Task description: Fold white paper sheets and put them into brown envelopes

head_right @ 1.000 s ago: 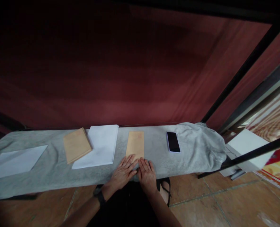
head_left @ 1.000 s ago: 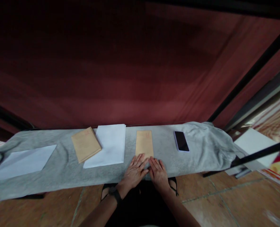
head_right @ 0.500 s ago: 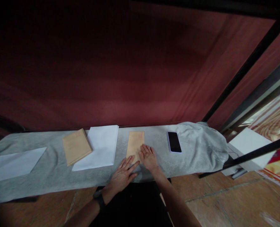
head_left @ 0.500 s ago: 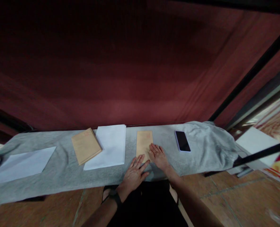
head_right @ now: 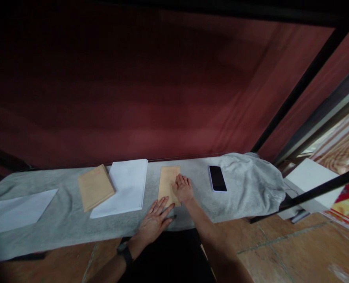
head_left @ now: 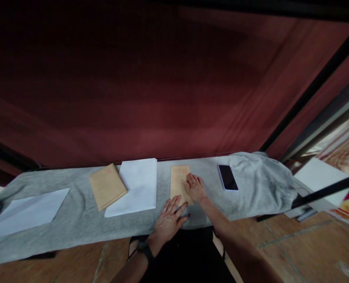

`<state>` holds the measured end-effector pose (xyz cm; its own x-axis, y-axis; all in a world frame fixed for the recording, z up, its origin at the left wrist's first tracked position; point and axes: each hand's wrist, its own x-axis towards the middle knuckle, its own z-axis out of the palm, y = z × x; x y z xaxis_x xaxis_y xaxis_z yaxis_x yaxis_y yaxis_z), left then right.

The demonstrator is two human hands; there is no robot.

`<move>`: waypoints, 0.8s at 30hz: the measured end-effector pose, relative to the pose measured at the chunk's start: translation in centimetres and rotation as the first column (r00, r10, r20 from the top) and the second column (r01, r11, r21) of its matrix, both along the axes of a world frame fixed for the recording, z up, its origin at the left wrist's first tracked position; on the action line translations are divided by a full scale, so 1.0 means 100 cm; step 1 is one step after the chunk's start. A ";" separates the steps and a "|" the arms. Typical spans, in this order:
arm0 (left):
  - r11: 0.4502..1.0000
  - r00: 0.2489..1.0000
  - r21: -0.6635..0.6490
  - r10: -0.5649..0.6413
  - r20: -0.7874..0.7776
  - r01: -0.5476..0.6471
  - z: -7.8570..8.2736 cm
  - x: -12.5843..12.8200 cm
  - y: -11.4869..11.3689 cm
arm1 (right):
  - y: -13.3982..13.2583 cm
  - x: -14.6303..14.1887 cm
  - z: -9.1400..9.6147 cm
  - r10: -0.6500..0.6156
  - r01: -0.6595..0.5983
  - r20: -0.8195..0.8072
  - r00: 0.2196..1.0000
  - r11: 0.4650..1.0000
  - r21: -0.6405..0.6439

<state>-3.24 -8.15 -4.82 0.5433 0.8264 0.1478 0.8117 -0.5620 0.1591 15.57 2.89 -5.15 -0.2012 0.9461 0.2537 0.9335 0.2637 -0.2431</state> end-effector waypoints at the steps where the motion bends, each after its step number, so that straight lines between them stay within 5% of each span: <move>1: 1.000 1.000 0.001 0.001 0.000 -0.001 -0.001 0.000 0.000 | -0.009 0.003 -0.002 0.013 -0.013 -0.003 1.000 1.000 0.005; 7: 1.000 1.000 0.030 0.001 0.018 -0.002 -0.004 0.001 0.001 | -0.074 0.017 -0.011 0.061 -0.059 -0.049 0.997 0.997 0.052; 13: 0.995 0.998 0.074 0.061 0.002 -0.061 -0.007 0.006 -0.003 | -0.131 -0.001 -0.019 0.151 -0.135 -0.094 0.984 0.978 0.158; 20: 0.914 0.908 0.039 0.395 0.142 -0.404 -0.027 0.019 -0.003 | -0.136 -0.011 -0.023 0.076 -0.052 -0.119 0.990 0.981 0.189; 24: 0.878 0.840 -0.028 0.466 0.277 -0.478 -0.025 0.024 0.016 | -0.128 -0.015 -0.021 0.041 -0.014 -0.133 0.990 0.981 0.195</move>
<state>-0.88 -6.54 -7.28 0.0239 0.9628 0.2690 0.9098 -0.1325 0.3934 14.09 -9.95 -7.28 -0.1773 0.8712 0.4578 0.8869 0.3431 -0.3094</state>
